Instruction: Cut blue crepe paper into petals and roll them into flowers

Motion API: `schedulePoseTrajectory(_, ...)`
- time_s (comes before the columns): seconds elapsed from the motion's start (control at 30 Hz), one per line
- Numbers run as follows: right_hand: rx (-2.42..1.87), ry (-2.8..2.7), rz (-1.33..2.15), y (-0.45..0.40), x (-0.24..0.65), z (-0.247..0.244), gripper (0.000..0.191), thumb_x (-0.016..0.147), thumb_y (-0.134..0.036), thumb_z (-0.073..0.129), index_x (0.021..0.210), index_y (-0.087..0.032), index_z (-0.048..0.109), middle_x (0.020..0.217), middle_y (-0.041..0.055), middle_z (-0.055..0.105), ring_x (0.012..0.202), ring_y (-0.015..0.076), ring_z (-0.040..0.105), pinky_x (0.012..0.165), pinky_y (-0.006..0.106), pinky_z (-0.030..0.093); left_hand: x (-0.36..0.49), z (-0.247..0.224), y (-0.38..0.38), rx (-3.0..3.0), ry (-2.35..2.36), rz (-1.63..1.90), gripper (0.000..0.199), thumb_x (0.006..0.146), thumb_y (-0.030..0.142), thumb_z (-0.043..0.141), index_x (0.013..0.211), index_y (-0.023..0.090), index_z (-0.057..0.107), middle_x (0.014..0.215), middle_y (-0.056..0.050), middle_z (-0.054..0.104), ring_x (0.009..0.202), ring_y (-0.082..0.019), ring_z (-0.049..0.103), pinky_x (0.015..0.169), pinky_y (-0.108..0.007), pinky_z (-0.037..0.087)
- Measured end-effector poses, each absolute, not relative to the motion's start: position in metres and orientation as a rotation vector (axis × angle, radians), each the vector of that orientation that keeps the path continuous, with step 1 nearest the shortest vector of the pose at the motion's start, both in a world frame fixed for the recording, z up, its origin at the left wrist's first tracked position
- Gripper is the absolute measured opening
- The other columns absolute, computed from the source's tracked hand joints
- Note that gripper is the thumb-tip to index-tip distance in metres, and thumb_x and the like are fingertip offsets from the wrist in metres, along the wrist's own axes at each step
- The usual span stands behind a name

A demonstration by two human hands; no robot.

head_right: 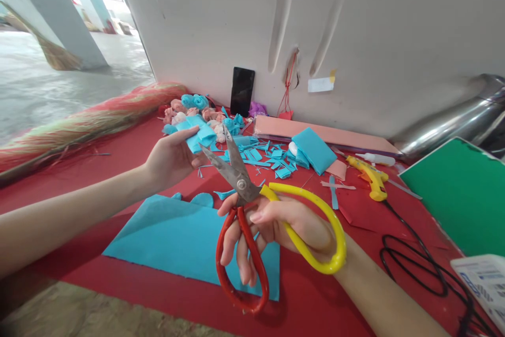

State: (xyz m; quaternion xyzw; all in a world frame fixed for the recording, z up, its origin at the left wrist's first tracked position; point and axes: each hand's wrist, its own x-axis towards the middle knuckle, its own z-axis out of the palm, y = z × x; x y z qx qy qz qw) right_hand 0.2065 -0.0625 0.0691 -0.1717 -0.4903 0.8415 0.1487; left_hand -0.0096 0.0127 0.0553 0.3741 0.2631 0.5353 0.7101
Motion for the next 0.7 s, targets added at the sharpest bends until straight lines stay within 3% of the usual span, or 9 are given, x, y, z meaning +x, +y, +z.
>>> schedulePoseTrajectory(0.1, -0.545, -1.389, 2.386, -0.0638, 0.2071, 0.0698, 0.033, 0.082, -0.018, 0.030, 0.111, -0.011, 0.044, 0.089, 0.0123, 0.062, 0.063, 0.0165, 0.063, 0.057, 0.028, 0.044, -0.0092, 0.0557, 0.0124, 0.788, 0.602, 1.169, 0.022, 0.082, 0.017, 0.046, 0.063, 0.012, 0.055, 0.047, 0.001, 0.055, 0.039, -0.007, 0.049, 0.036, -0.017, 0.037)
schedulePoseTrajectory(0.7, -0.414, -1.281, 2.383, -0.0617, 0.2080, 0.0679, 0.036, 0.084, -0.013, 0.023, 0.112, -0.011, 0.046, 0.090, 0.0154, 0.063, 0.066, 0.0179, 0.066, 0.058, 0.028, 0.049, -0.0096, 0.0588, 0.0057, 0.844, 0.617, 1.182, 0.026, 0.080, 0.018, 0.045, 0.056, 0.012, 0.052, 0.042, -0.001, 0.051, 0.035, -0.008, 0.046, 0.037, -0.019, 0.038)
